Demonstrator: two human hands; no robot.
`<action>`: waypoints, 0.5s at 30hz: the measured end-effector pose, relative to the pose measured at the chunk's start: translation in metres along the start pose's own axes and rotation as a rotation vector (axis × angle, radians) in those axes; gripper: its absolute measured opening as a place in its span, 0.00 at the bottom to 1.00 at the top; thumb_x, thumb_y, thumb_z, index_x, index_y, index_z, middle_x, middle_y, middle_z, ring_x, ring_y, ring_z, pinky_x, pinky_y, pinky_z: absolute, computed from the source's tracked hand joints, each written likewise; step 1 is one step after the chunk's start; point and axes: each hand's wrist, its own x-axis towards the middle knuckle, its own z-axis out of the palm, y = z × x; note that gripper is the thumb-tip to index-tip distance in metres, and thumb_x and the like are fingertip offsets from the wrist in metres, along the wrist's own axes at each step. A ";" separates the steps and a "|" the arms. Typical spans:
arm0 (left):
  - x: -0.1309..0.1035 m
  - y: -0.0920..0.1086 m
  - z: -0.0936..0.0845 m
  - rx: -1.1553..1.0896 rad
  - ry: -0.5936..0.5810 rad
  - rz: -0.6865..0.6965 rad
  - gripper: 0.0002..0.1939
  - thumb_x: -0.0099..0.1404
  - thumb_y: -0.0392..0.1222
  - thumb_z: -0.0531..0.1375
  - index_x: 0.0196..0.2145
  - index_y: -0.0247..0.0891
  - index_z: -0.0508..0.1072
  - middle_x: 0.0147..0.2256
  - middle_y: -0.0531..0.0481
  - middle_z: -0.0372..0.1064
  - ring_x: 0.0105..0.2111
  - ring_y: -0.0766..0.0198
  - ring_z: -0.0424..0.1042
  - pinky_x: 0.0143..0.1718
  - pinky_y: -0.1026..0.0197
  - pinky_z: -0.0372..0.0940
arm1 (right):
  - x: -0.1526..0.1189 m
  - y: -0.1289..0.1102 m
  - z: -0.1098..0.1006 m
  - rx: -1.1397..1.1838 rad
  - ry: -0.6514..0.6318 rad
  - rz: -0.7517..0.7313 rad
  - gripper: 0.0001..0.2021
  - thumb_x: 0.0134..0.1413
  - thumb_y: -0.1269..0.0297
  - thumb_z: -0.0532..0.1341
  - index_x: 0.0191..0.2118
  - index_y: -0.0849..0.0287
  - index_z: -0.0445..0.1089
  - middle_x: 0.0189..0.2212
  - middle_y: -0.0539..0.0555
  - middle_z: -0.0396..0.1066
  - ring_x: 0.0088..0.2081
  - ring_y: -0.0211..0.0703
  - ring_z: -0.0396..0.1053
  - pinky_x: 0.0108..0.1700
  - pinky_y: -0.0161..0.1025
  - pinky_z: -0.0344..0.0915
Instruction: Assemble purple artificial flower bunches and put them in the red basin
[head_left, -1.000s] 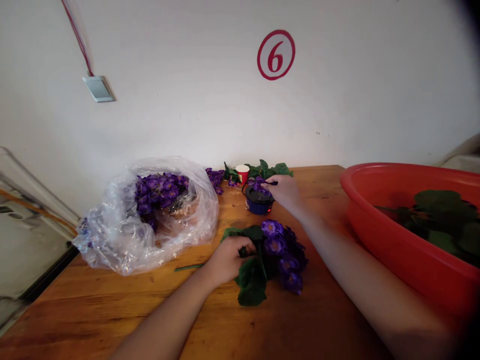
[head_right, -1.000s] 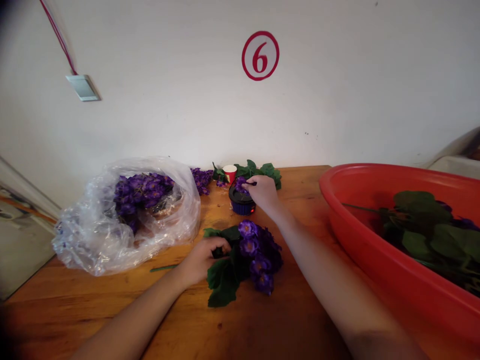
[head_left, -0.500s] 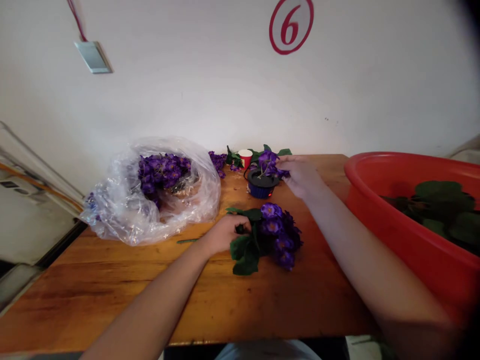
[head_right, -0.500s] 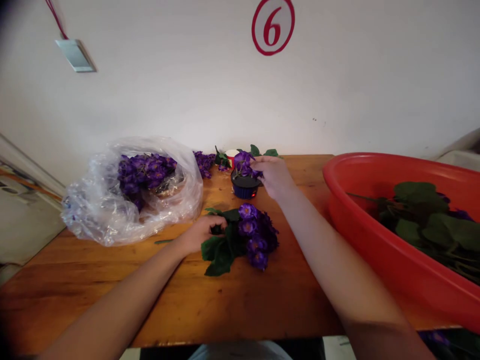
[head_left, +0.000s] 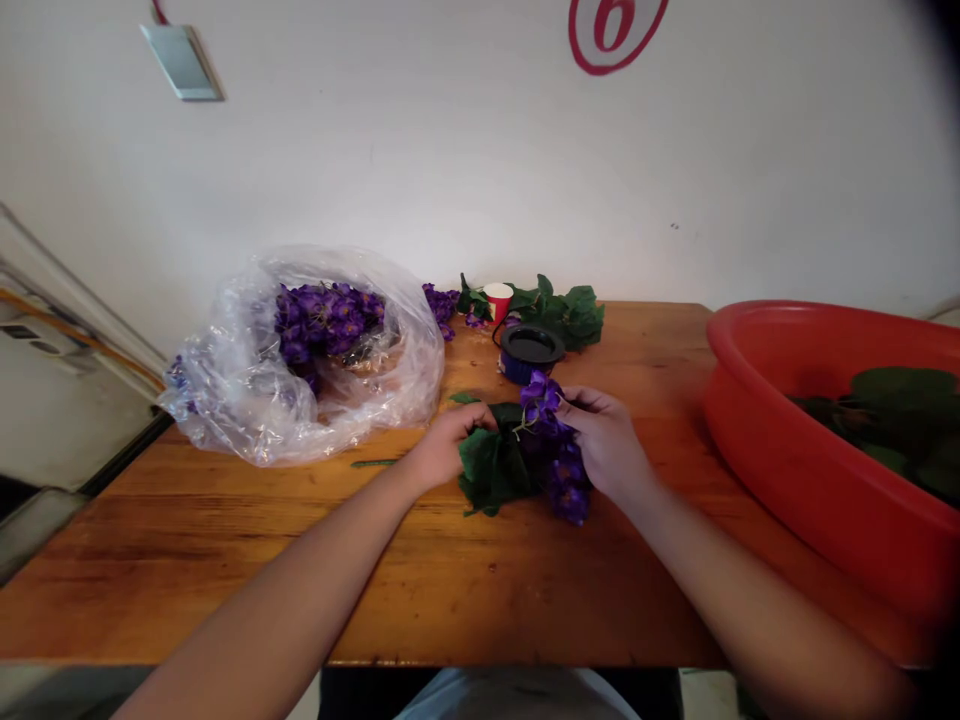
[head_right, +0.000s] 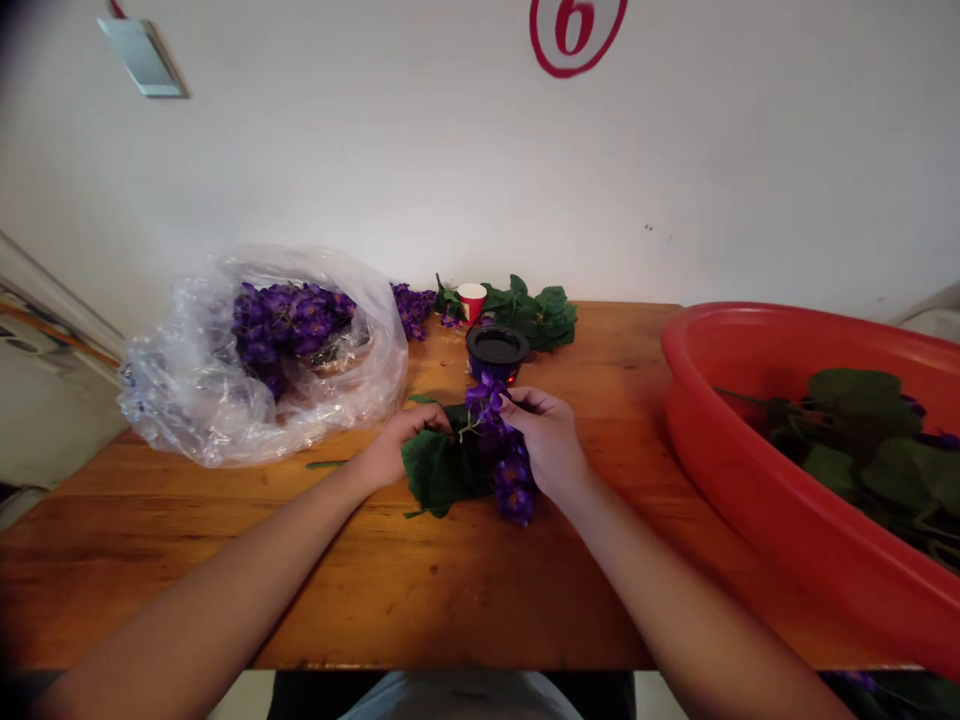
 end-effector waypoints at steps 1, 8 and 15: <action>0.001 0.000 0.001 0.001 -0.005 -0.010 0.02 0.57 0.34 0.57 0.30 0.35 0.69 0.27 0.54 0.67 0.29 0.67 0.65 0.31 0.66 0.58 | 0.002 0.000 0.000 0.016 0.007 0.004 0.11 0.32 0.63 0.72 0.27 0.56 0.73 0.23 0.46 0.72 0.24 0.36 0.65 0.30 0.36 0.61; 0.005 -0.002 0.005 -0.029 -0.045 -0.081 0.03 0.56 0.35 0.60 0.30 0.35 0.68 0.27 0.54 0.65 0.28 0.68 0.64 0.31 0.65 0.58 | -0.008 -0.014 0.008 0.113 -0.042 -0.127 0.08 0.38 0.64 0.70 0.28 0.52 0.71 0.27 0.46 0.72 0.29 0.37 0.69 0.36 0.38 0.67; 0.002 0.005 0.009 0.129 -0.042 -0.057 0.14 0.54 0.46 0.67 0.34 0.37 0.69 0.32 0.52 0.68 0.32 0.64 0.65 0.35 0.62 0.60 | -0.016 0.005 0.019 0.094 -0.113 -0.095 0.07 0.42 0.62 0.70 0.26 0.52 0.71 0.26 0.46 0.72 0.28 0.37 0.68 0.35 0.40 0.67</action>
